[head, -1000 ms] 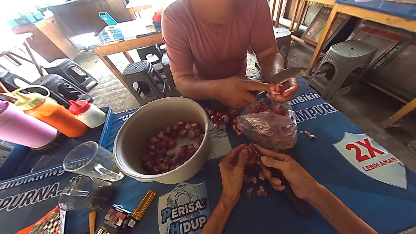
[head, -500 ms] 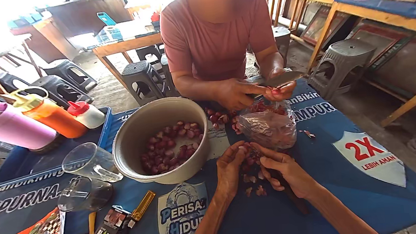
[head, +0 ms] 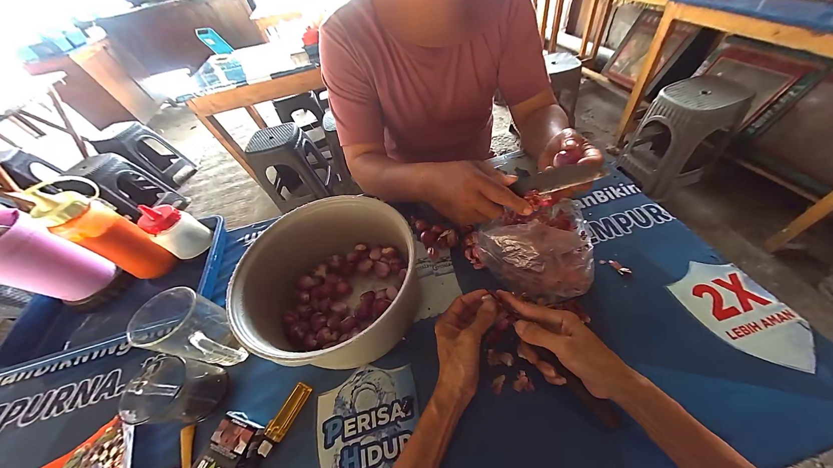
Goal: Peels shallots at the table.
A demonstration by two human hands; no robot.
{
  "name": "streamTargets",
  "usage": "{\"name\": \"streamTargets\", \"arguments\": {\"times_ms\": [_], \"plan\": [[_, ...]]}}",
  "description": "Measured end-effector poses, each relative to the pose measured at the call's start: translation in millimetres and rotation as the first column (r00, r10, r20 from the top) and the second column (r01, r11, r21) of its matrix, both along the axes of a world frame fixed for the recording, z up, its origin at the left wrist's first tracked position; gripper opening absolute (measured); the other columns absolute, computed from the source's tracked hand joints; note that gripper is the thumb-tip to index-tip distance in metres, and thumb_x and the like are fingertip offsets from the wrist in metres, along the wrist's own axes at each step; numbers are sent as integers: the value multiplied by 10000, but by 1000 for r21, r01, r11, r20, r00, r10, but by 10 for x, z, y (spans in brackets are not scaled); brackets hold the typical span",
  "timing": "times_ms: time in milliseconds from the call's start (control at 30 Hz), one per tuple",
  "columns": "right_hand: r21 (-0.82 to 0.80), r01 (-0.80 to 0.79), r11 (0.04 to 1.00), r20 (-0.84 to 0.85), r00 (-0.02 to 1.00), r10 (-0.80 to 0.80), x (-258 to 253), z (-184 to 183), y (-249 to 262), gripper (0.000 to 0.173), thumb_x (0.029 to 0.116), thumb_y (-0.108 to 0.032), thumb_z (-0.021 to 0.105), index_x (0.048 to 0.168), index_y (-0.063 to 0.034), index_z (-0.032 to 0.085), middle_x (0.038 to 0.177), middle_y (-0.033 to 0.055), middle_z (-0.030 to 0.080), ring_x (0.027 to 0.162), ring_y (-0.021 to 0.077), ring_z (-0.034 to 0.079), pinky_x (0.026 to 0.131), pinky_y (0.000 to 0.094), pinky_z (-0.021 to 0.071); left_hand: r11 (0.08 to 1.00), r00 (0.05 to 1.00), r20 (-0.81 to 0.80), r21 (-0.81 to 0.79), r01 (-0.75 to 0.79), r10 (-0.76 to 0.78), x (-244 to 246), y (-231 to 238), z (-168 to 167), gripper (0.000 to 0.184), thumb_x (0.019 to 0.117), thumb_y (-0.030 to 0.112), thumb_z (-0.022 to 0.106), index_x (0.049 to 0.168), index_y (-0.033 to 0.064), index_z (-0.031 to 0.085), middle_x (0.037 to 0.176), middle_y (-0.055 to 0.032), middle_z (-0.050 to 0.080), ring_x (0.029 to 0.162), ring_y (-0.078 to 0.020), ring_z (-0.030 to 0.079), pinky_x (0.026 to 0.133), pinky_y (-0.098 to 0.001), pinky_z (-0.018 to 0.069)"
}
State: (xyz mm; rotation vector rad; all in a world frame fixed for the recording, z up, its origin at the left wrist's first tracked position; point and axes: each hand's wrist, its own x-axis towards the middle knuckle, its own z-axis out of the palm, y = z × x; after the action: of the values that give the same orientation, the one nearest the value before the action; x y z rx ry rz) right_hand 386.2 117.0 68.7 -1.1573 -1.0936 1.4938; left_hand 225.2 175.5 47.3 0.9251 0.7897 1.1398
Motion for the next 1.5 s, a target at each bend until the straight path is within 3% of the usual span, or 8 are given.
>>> {"name": "streamTargets", "arguments": {"times_ms": [200,400,500,767,1067,1200,1300,1500], "plan": [[-46,47,998,4,999,-46,4,7,10,463,1069,-143,470,1530,-99,473,742,3,602,458,65,484,394,195,417,1000,999,-41,21,9,-8,16,1,-7,203,982,-2,614,1163,-90,642,955,-132,738,838,-183,731,803,-326,618],[-108,-39,993,-157,987,22,61,31,16,499,1080,-181,409,1578,-152,396,710,2,556,452,60,476,392,182,411,1000,1000,-17,-7,6,-6,11,16,-2,205,993,0,606,1175,-91,631,980,-150,737,856,-200,738,810,-337,623],[-50,-50,998,-105,993,44,22,16,13,528,1067,-149,438,1591,-152,372,731,0,574,457,64,482,393,188,424,1000,1000,-11,-1,-10,10,7,3,-2,179,992,-6,596,1151,-82,626,935,-122,735,818,-174,731,783,-313,618],[-44,29,999,-25,999,-30,10,0,5,467,1067,-131,461,1533,-101,470,731,3,595,451,59,476,387,189,413,998,998,-61,60,-27,30,33,-7,-22,162,967,-27,631,1117,-85,647,912,-119,740,810,-174,737,789,-318,626],[-224,-17,974,-234,971,-36,76,34,28,470,1086,-183,398,1555,-165,434,674,-3,531,435,51,467,366,178,390,996,997,-65,76,40,-35,-4,34,-41,221,999,-6,581,1195,-92,636,1002,-133,734,874,-182,727,826,-322,616],[-215,-98,972,-334,942,22,113,7,49,500,1075,-193,370,1576,-189,373,695,-16,518,445,39,472,369,160,394,996,997,-32,55,76,-74,-20,48,-39,250,1019,-11,522,1237,-94,611,1030,-139,718,880,-192,718,822,-336,613],[-204,-59,977,-292,956,-3,99,1,54,495,1077,-195,397,1572,-179,398,702,-6,541,444,46,477,367,170,396,994,995,-35,51,97,-95,-24,55,-19,280,1037,24,499,1274,-90,594,1053,-139,712,890,-188,715,828,-334,609],[-184,-2,983,-220,975,-39,60,27,24,482,1072,-176,422,1553,-153,438,700,6,562,436,51,483,366,177,408,991,992,-124,134,11,6,14,43,-35,167,977,34,641,1103,-75,661,899,-101,734,772,-153,722,746,-296,620]]}}
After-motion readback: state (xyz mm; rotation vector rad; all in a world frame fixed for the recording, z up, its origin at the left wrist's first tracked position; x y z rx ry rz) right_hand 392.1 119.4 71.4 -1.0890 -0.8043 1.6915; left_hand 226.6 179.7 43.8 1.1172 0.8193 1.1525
